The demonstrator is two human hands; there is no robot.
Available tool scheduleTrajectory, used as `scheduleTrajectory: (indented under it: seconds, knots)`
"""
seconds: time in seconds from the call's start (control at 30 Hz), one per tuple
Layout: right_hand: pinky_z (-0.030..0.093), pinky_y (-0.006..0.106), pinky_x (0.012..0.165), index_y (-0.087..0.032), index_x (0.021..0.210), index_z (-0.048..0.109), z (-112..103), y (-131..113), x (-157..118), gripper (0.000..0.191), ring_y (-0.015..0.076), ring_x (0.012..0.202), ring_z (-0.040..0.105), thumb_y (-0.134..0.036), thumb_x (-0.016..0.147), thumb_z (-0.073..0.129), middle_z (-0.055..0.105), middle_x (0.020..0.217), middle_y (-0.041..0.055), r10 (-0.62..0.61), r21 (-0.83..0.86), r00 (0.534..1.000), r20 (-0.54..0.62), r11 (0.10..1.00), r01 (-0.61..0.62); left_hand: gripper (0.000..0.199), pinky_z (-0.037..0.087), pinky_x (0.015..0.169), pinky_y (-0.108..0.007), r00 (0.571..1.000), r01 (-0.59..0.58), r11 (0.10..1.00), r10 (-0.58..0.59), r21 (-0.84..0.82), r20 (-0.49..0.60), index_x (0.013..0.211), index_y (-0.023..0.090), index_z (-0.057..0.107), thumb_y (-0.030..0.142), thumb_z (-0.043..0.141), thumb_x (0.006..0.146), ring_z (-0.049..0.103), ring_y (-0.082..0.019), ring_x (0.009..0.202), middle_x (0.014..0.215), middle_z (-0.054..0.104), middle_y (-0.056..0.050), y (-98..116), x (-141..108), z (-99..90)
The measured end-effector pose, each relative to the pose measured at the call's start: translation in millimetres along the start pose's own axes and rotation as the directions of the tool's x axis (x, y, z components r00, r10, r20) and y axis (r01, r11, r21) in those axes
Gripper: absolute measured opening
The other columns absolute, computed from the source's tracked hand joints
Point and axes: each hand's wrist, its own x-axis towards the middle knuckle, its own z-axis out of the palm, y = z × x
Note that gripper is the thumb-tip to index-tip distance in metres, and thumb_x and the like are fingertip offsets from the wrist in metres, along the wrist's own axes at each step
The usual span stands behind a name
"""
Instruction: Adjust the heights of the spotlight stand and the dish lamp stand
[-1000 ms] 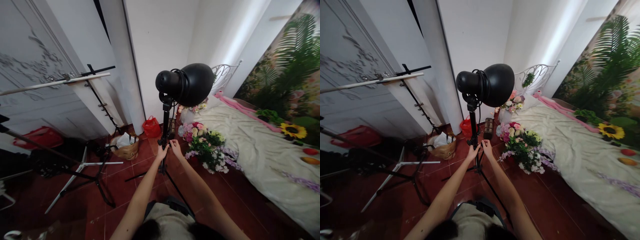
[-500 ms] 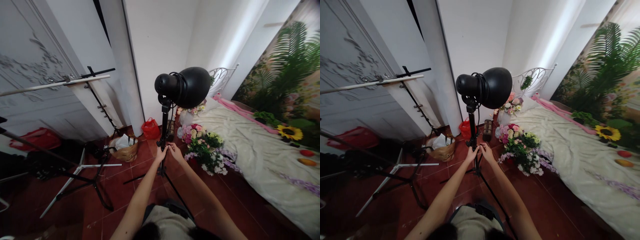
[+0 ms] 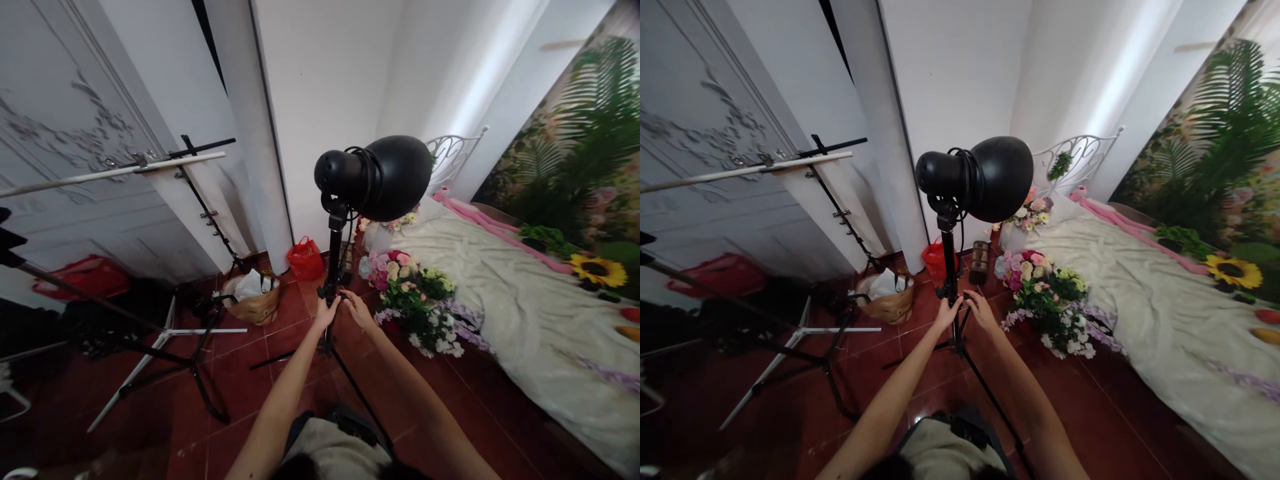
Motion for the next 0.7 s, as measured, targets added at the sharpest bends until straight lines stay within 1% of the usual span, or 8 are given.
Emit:
scheduleTrajectory:
  seconds: [0.1,0.17,0.27,0.37,0.43,0.57,0.63,0.7]
  knots:
    - [0.038,0.036,0.095,-0.025,0.115,0.055,6.5,8.5,1.8,0.036,0.0192,0.107,0.053,-0.042,0.086,0.044,0.059,0.114,0.0055,0.009,-0.002,0.999,-0.048,1.000,-0.009,0.029,0.044,0.090,-0.038,0.999,0.033,0.999,-0.033,-0.013,-0.015,0.090,0.017,0.063,0.041,0.062,0.073,0.060,-0.020,0.092,0.089,0.066,-0.007,2.3,0.0,-0.8]
    - [0.038,0.036,0.094,-0.023,0.108,0.058,10.4,11.1,4.1,0.033,0.0193,0.102,0.053,-0.043,0.087,0.042,0.060,0.107,0.0059,0.012,-0.029,0.996,-0.089,0.999,-0.014,0.029,0.044,0.090,-0.038,0.998,0.059,0.998,-0.059,-0.019,-0.011,0.088,0.017,0.063,0.041,0.063,0.072,0.060,-0.020,0.092,0.087,0.066,-0.006,3.5,0.5,-1.3]
    - [0.040,0.035,0.088,-0.022,0.087,0.059,17.0,11.3,10.2,0.032,0.0194,0.090,0.053,-0.047,0.086,0.039,0.059,0.089,0.0048,0.048,-0.061,0.986,-0.161,0.996,-0.058,0.029,0.043,0.091,-0.038,0.997,0.074,0.997,-0.074,-0.022,0.000,0.088,0.017,0.063,0.041,0.064,0.072,0.059,-0.020,0.093,0.088,0.065,-0.006,3.9,1.5,-1.8]
    - [0.042,0.032,0.081,-0.022,0.071,0.055,23.5,9.2,18.3,0.037,0.0190,0.079,0.052,-0.054,0.083,0.041,0.057,0.076,0.0028,0.121,-0.023,0.970,-0.211,0.991,-0.129,0.028,0.043,0.092,-0.038,0.998,0.064,0.998,-0.063,-0.014,0.016,0.089,0.018,0.063,0.041,0.063,0.073,0.059,-0.020,0.094,0.089,0.065,-0.006,3.2,1.7,-2.3]
    - [0.043,0.030,0.075,-0.021,0.069,0.055,26.1,7.4,23.4,0.041,0.0180,0.073,0.052,-0.058,0.081,0.042,0.057,0.072,0.0022,0.175,0.034,0.964,-0.202,0.985,-0.171,0.028,0.043,0.092,-0.038,0.998,0.055,0.998,-0.055,-0.006,0.023,0.090,0.018,0.063,0.041,0.062,0.074,0.059,-0.020,0.095,0.090,0.065,-0.007,3.1,1.5,-2.8]
    - [0.042,0.024,0.061,-0.018,0.064,0.056,25.6,1.2,30.5,0.049,0.0142,0.061,0.049,-0.064,0.076,0.043,0.056,0.062,0.0000,0.272,0.093,0.953,-0.129,0.961,-0.262,0.029,0.043,0.091,-0.039,0.998,0.053,0.999,-0.053,0.005,0.027,0.090,0.018,0.063,0.041,0.062,0.073,0.059,-0.021,0.094,0.090,0.065,-0.007,4.5,2.3,-4.8]
    - [0.040,0.023,0.055,-0.018,0.060,0.054,26.2,-3.8,30.3,0.051,0.0130,0.056,0.048,-0.067,0.072,0.046,0.054,0.056,-0.0011,0.316,0.132,0.935,-0.159,0.946,-0.297,0.030,0.043,0.091,-0.040,0.998,0.047,0.999,-0.047,0.006,0.041,0.090,0.017,0.063,0.042,0.063,0.073,0.059,-0.021,0.094,0.090,0.066,-0.008,5.3,3.4,-6.3]
    - [0.039,0.023,0.053,-0.019,0.059,0.051,31.4,-8.5,23.9,0.053,0.0131,0.055,0.048,-0.069,0.072,0.043,0.053,0.054,-0.0008,0.346,0.179,0.906,-0.241,0.934,-0.309,0.031,0.043,0.090,-0.040,0.997,0.038,0.999,-0.038,0.011,0.063,0.089,0.017,0.063,0.042,0.063,0.072,0.059,-0.022,0.093,0.089,0.066,-0.008,5.6,4.6,-7.7]
